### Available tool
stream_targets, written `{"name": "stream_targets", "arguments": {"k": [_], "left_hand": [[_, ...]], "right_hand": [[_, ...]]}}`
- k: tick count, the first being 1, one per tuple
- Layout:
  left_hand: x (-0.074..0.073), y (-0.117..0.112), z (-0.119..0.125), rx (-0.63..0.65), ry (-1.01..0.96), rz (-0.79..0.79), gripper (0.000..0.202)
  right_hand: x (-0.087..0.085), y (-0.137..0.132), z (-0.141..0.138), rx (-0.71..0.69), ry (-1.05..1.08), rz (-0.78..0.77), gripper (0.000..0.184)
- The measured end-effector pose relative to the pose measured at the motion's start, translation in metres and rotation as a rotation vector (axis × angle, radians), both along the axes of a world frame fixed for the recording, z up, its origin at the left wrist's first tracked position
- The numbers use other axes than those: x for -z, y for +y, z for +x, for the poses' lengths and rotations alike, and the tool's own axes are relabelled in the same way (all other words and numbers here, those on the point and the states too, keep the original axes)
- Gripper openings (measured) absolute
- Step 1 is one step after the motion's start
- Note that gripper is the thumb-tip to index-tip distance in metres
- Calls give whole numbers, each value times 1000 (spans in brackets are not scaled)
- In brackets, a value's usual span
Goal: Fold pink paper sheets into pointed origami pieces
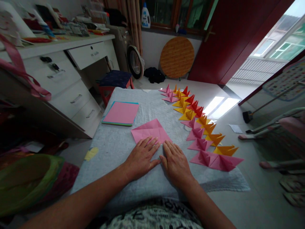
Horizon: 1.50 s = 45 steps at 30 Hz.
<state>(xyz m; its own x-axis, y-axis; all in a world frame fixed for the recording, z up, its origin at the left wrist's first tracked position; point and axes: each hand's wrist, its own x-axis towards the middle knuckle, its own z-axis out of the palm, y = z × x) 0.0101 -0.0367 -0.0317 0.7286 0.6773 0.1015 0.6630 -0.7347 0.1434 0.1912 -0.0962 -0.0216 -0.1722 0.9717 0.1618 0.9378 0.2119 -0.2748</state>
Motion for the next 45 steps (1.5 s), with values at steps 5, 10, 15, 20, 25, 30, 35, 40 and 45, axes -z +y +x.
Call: {"name": "stream_targets", "arguments": {"k": [5, 10, 15, 20, 25, 30, 35, 40, 45], "left_hand": [[-1, 0, 0, -4, 23, -17, 64], [-4, 0, 1, 4, 40, -21, 65], [-1, -1, 0, 2, 16, -2, 62], [3, -2, 0, 3, -32, 28, 61], [0, -6, -3, -14, -29, 44, 59], [-3, -15, -24, -77, 81, 138, 62], [-10, -25, -43, -188, 162, 159, 62], [-13, -28, -42, -217, 175, 167, 57], [-14, -28, -41, -228, 193, 172, 55]], "right_hand": [[1, 0, 4, 5, -4, -22, 45], [-3, 2, 12, 92, 7, 0, 44], [-9, 5, 3, -37, 130, 52, 51], [-5, 12, -9, -126, 217, -24, 52], [-6, 16, -14, -86, 153, -49, 45], [-7, 17, -17, -87, 44, -67, 39], [-14, 17, -24, -68, -23, -65, 43], [-21, 17, -41, -79, -124, -71, 52], [-16, 16, -39, -52, -177, -68, 55]]}}
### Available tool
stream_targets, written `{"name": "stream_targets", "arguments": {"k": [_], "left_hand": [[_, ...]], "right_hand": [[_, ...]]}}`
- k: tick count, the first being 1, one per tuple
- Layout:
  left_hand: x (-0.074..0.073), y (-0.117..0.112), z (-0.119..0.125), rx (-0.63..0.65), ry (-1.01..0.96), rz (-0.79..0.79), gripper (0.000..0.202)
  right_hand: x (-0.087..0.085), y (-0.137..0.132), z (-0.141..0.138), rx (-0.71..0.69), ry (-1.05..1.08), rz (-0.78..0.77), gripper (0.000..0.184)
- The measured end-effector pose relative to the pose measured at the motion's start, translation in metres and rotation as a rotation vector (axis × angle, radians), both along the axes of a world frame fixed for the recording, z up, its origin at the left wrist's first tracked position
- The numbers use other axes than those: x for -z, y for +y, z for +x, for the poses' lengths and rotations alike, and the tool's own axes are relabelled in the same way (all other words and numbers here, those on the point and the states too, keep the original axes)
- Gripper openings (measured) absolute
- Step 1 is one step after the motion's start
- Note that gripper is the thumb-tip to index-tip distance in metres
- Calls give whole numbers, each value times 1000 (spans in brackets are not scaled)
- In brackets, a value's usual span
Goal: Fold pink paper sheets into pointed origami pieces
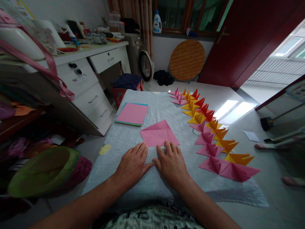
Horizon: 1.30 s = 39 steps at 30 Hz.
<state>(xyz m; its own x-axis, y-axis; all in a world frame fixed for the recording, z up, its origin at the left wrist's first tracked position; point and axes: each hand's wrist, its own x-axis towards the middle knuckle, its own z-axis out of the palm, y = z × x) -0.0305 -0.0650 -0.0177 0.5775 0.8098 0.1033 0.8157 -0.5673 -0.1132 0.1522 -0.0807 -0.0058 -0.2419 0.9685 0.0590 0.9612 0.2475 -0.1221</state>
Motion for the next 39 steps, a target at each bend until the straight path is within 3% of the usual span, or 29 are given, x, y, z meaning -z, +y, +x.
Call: {"name": "stream_targets", "arguments": {"k": [12, 16, 19, 22, 25, 29, 32, 35, 39], "left_hand": [[0, -2, 0, -9, -21, -5, 52], [-19, 7, 1, -16, -27, -118, 47], [-41, 26, 3, -43, -44, -291, 26], [-53, 51, 6, -110, -146, -367, 24], [-47, 72, 9, -120, -371, -332, 23], [-24, 85, 5, -124, -627, -251, 32], [-9, 89, -1, -46, -711, -219, 47], [-1, 90, -8, 9, -718, -234, 61], [2, 87, -15, 20, -716, -369, 73]], "right_hand": [[5, -14, 54, 201, -111, 30, 58], [-5, -11, 52, 213, -75, 45, 46], [-13, -3, 43, 202, 34, 121, 28], [-14, 12, 32, 82, 164, 124, 35], [-6, 31, 24, 6, 217, 79, 44], [8, 49, 22, 23, 263, 38, 45], [15, 51, 24, 5, 316, 52, 31], [17, 49, 27, -18, 349, 147, 18], [14, 46, 35, -20, 392, 408, 26]]}}
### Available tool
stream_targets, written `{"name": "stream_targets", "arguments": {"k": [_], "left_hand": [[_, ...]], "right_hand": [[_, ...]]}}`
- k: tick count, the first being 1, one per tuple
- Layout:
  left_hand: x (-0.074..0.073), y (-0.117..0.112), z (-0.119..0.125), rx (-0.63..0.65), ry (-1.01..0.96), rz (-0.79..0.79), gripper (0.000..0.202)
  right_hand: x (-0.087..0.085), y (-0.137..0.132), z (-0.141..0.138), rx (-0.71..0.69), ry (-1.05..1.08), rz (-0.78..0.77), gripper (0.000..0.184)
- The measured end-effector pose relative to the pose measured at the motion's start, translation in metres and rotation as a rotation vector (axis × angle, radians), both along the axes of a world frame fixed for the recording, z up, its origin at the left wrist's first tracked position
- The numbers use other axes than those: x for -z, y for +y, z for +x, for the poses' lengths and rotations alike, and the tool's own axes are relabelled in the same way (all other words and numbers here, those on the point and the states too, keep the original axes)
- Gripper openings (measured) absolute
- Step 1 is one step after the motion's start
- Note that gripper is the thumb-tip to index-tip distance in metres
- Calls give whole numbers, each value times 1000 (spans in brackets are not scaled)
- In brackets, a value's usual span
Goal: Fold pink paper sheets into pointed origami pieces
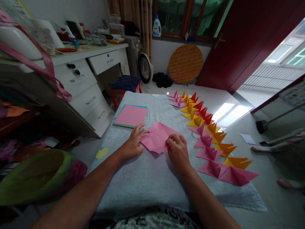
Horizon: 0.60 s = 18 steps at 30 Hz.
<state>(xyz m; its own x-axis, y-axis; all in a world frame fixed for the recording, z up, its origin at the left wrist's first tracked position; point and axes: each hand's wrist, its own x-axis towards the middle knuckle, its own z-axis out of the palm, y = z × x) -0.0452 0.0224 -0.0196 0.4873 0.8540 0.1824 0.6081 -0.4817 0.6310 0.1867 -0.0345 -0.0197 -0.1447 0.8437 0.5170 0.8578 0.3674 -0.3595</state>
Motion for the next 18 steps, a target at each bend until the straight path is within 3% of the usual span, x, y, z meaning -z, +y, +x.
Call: {"name": "stream_targets", "arguments": {"k": [6, 11, 18], "left_hand": [[-1, -2, -3, 14, -69, -4, 77], [-8, -5, 0, -2, -212, 114, 56], [-15, -11, 5, 26, -326, 92, 33]], "right_hand": [[-1, 1, 10, -59, 170, 172, 29], [2, 0, 10, -89, 316, 186, 25], [-4, -4, 11, -55, 371, 140, 24]]}}
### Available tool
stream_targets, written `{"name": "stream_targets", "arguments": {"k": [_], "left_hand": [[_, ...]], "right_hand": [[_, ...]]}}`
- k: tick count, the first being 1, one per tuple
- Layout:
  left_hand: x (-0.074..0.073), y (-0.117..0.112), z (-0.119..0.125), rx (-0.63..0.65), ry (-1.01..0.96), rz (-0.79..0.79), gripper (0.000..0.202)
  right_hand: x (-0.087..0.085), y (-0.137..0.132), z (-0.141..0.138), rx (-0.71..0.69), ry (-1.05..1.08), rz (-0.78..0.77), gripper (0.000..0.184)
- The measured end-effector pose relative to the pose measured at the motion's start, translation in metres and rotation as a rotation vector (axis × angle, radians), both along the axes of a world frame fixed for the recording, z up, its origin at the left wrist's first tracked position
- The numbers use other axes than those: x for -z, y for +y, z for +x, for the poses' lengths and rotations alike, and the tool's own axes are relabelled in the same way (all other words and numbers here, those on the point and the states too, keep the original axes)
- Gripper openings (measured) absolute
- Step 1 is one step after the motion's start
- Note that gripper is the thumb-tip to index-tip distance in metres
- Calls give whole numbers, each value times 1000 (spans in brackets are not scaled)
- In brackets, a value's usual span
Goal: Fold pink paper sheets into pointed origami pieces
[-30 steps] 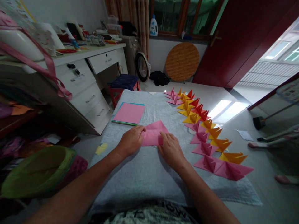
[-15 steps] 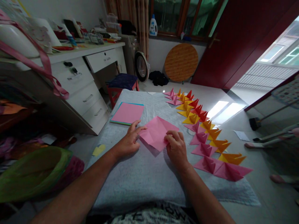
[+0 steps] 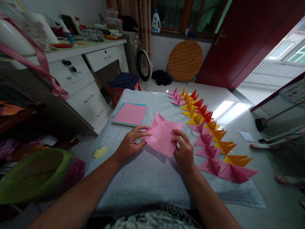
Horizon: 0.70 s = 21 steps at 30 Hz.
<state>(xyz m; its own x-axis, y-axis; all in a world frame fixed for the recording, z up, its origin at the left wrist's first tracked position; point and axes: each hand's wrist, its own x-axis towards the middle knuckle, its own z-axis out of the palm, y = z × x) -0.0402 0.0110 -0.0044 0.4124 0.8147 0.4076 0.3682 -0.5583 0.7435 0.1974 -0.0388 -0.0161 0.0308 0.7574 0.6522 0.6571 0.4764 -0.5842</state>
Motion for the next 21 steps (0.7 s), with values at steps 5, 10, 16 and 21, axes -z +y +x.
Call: {"name": "stream_targets", "arguments": {"k": [5, 10, 16, 21], "left_hand": [[-2, -7, 4, -100, -26, 113, 13], [-4, -11, 6, -102, 22, 264, 15], [3, -7, 7, -71, 80, 367, 16], [2, -7, 7, -209, 105, 295, 17]], "right_hand": [[0, 0, 1, -44, 15, 5, 24], [0, 0, 0, -91, 18, 35, 23], [-1, 0, -1, -96, 0, 43, 25], [-1, -1, -3, -103, -28, 12, 28]]}}
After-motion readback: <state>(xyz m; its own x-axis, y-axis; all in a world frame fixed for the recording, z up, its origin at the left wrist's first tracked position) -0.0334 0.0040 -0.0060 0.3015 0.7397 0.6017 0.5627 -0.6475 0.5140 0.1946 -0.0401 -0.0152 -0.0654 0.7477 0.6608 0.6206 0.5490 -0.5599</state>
